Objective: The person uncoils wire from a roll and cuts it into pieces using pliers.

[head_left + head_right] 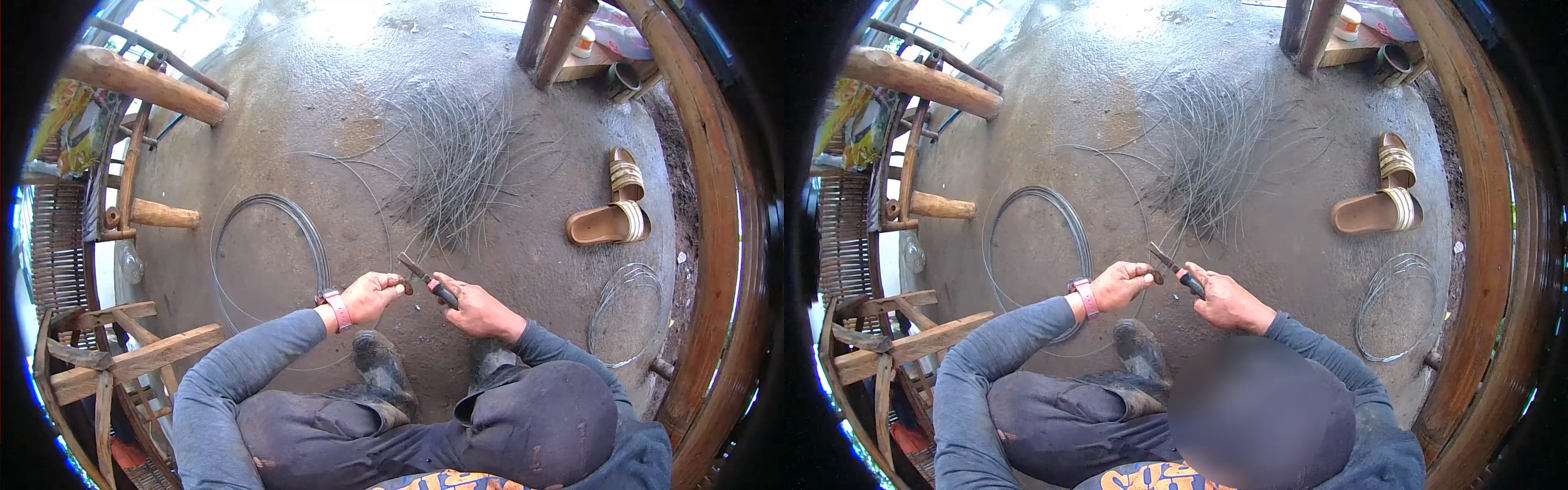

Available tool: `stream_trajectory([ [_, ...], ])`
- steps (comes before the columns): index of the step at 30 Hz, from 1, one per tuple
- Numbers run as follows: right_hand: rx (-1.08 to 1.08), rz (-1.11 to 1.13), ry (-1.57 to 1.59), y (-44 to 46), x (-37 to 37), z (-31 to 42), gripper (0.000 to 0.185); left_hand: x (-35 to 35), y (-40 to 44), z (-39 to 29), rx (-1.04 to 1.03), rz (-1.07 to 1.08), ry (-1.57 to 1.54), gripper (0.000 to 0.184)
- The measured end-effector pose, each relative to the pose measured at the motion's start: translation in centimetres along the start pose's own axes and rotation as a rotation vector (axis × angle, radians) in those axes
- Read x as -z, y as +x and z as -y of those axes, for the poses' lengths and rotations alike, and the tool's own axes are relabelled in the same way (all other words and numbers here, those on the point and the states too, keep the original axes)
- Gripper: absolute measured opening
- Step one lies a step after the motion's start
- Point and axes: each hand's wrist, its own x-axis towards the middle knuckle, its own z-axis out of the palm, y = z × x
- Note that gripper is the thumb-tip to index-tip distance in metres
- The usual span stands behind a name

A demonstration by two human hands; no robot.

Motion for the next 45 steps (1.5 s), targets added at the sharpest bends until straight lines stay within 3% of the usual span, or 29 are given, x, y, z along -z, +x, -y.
stream_trajectory([
  [6,-0.268,0.195,0.099,0.2,1.3,0.7,0.046,0.3,1.3,1.7,-0.053,-0.001,0.1,0.023],
  [9,-0.171,0.01,0.241,-0.1,-0.1,-0.4,0.034,0.4,2.1,1.1,-0.04,0.0,0.134,0.023],
  [12,-0.148,-0.06,0.16,0.1,0.5,-0.8,0.029,0.5,3.2,-0.3,-0.02,-0.017,0.208,0.024],
  [17,-0.144,-0.129,0.119,1.3,1.1,-2.9,0.038,0.5,5.3,-1.8,0.0,-0.066,0.274,0.026],
  [20,-0.255,-0.077,0.093,1.4,2.2,-1.8,0.044,0.7,5.7,-2.5,0.007,-0.059,0.316,0.027],
  [23,-0.11,-0.045,0.318,1.3,1.9,-3.0,0.051,1.0,5.9,-1.9,-0.012,-0.042,0.279,0.026],
  [26,-0.2,0.029,0.589,0.7,2.2,-2.4,0.052,1.5,5.4,-1.7,-0.009,-0.038,0.204,0.027],
  [32,-0.32,0.112,0.681,0.3,2.6,-1.2,0.053,3.1,5.1,-0.5,-0.066,-0.046,0.113,0.028],
  [35,-0.249,0.09,0.428,0.7,2.4,-1.4,0.054,2.8,4.9,-1.4,0.005,-0.034,0.18,0.027],
  [38,0.161,-0.335,-0.189,0.6,-1.0,-4.8,0.058,2.4,4.1,-3.6,0.087,-0.071,0.359,0.029],
  [40,0.051,-0.3,-0.322,0.1,-1.1,-4.9,0.064,2.3,4.2,-4.9,0.208,-0.045,0.435,0.031],
  [41,0.12,-0.346,-0.341,0.3,-1.1,-5.5,0.065,2.4,4.7,-5.5,0.178,-0.052,0.386,0.031],
  [42,-0.026,-0.215,-0.164,0.2,0.4,-3.7,0.065,2.2,4.7,-5.4,0.141,-0.054,0.341,0.03],
  [44,0.152,-0.192,0.085,0.7,-0.2,-5.7,0.06,2.0,4.1,-4.5,0.093,-0.048,0.248,0.03],
  [45,-0.268,0.017,0.354,0.1,2.5,-1.1,0.06,2.1,4.0,-4.5,0.082,-0.038,0.206,0.03],
])
